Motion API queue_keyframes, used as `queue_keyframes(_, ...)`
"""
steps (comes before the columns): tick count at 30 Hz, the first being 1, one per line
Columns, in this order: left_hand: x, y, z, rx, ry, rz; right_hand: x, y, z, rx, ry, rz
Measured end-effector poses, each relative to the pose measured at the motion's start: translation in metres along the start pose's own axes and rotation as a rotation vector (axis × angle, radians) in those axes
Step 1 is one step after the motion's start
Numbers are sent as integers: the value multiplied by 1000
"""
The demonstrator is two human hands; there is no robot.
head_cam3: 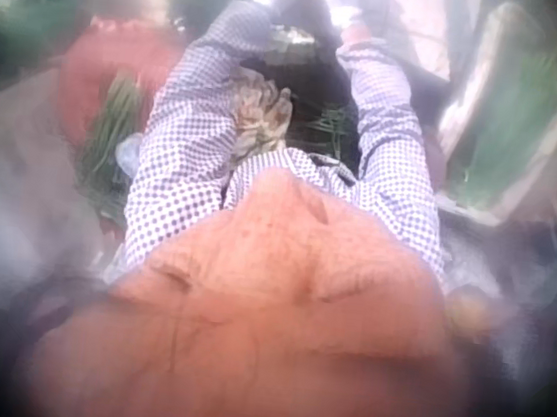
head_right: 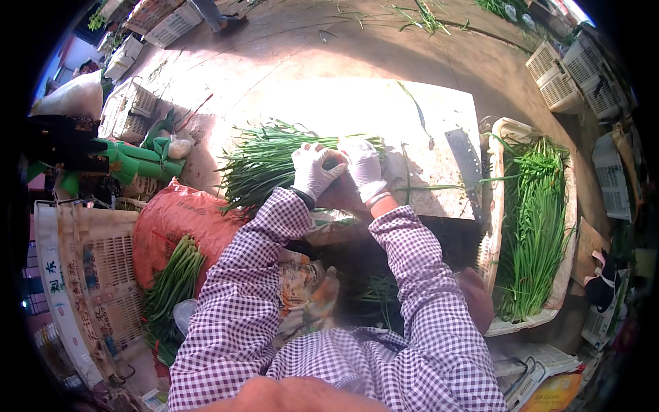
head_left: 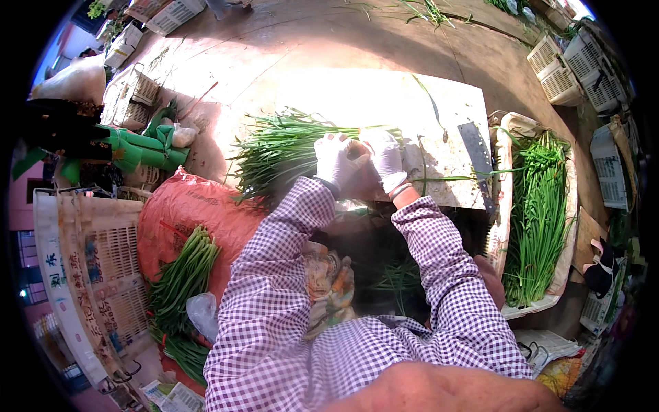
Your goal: The person picks up bunches of green vegetables, aligns them on a wooden board, trims the ends with a cleaver, and secures them with a red band before placing them into a plastic crate.
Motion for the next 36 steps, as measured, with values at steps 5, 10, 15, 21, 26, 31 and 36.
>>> queue_keyframes(5,-5,-6,-7,-73,93,-46,1,4,-9,-7,33,10)
queue_keyframes(10,23,0,-7,-170,-91,131,12,6,2,-88,-34,-39)
queue_keyframes(15,105,-38,-54,-340,114,-6,72,15,1,-105,-341,-357)
queue_keyframes(21,139,-85,-103,-318,304,-395,95,-7,17,-231,-248,-326)
queue_keyframes(26,130,-76,-73,-418,380,-548,79,-6,21,-163,-161,-188)
queue_keyframes(31,109,-107,-105,-398,263,-391,56,5,-5,-108,115,-3)
queue_keyframes(36,86,-118,-123,-972,405,-160,63,24,-43,-216,313,33)
Point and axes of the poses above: each hand's wrist, its own x-axis towards the middle knuckle, its own y-axis out of the back of the hand, z = x × y, the point moved 5 cm from there along x, towards the middle knuckle, and after that the axes turned 6 degrees about -x, right-handed, at the moved point
